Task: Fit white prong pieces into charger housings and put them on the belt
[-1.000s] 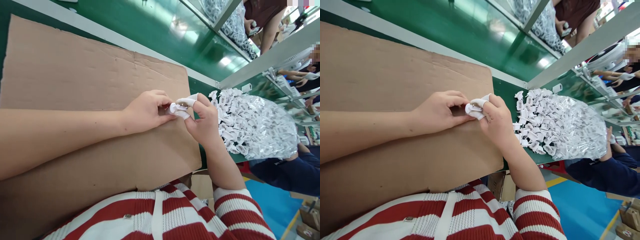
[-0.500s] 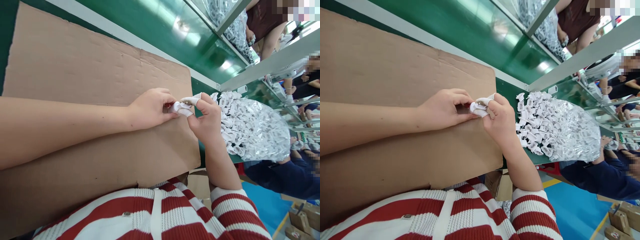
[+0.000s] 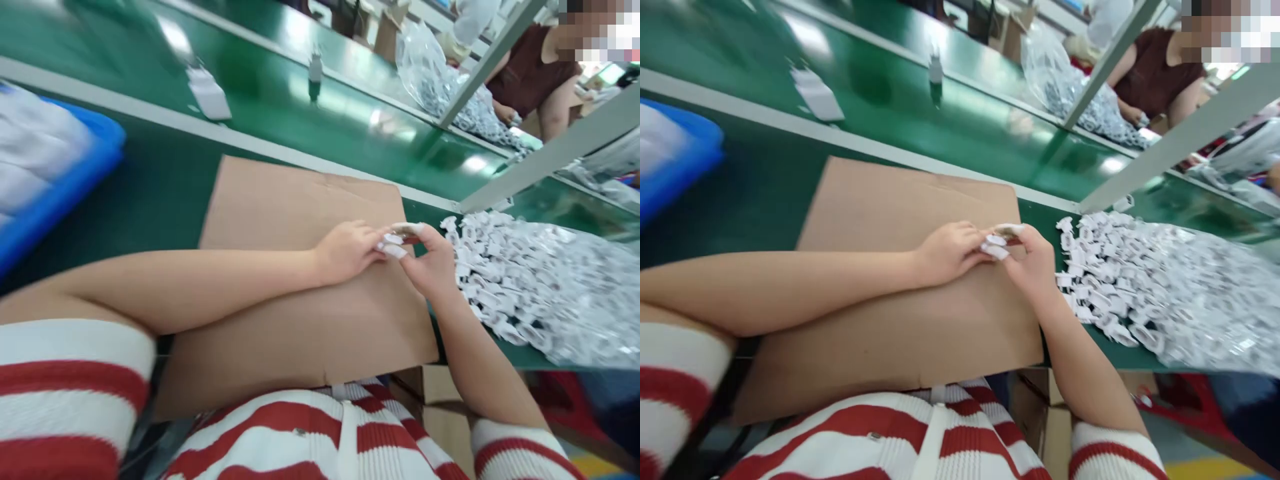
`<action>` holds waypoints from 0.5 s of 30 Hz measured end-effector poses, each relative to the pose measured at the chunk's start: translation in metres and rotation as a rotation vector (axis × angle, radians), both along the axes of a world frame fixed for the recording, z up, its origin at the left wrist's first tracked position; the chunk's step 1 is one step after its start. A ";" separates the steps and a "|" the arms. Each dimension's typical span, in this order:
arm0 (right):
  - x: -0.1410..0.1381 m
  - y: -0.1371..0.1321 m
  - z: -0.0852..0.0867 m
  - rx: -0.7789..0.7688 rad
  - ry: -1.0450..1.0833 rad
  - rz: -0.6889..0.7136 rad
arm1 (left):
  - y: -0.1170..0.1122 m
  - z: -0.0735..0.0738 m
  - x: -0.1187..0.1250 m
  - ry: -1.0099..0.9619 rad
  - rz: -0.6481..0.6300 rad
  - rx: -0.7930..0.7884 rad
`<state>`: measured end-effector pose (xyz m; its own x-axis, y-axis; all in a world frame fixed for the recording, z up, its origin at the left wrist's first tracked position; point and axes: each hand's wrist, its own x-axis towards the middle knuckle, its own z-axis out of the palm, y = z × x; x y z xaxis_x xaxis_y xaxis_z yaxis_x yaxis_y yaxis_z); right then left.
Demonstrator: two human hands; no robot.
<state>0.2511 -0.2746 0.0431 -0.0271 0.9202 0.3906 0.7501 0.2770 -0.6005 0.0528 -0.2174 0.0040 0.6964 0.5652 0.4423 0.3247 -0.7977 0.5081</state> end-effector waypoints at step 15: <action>0.024 -0.025 -0.016 -0.169 -0.230 0.013 | 0.075 0.024 -0.021 0.113 0.484 -0.108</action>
